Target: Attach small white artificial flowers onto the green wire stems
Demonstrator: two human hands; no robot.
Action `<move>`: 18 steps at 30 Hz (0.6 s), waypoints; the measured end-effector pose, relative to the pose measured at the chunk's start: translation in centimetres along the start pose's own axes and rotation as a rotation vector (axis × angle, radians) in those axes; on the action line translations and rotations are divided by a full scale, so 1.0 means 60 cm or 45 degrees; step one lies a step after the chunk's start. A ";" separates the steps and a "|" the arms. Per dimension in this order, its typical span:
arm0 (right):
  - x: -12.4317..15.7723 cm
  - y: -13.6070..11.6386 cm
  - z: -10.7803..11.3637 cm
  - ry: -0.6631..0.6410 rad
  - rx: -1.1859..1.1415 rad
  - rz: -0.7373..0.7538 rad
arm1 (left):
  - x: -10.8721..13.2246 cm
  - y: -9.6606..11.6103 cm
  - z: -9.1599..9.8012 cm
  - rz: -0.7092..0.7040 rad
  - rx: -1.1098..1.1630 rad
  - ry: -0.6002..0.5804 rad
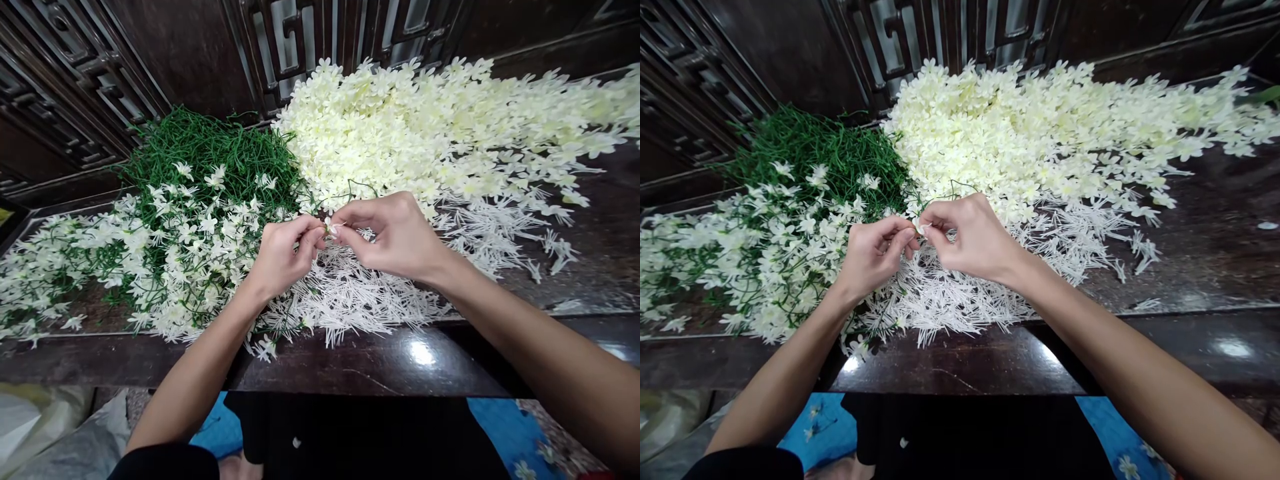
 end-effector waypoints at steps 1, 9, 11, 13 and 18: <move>0.000 0.000 -0.001 0.004 0.019 -0.013 | 0.000 0.000 0.000 -0.034 -0.048 0.009; -0.001 -0.002 -0.001 -0.042 -0.237 -0.156 | 0.004 -0.003 -0.002 -0.155 -0.255 0.031; -0.003 -0.002 0.002 -0.079 -0.388 -0.196 | 0.002 0.000 -0.003 -0.150 -0.212 0.046; -0.005 -0.002 0.010 -0.102 -0.468 -0.202 | 0.000 0.003 -0.002 -0.097 -0.070 0.071; -0.009 0.004 0.045 0.010 -0.408 -0.211 | -0.005 -0.002 0.006 0.145 0.423 0.260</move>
Point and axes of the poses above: each hand's wrist, its own x-axis away from the middle knuckle, its own z-axis out of the back of the hand, y = z × x, the point moved 2 cm from there along -x, towards the middle knuckle, and after that the axes turned 11 degrees about -y, right-handed, at the moved point
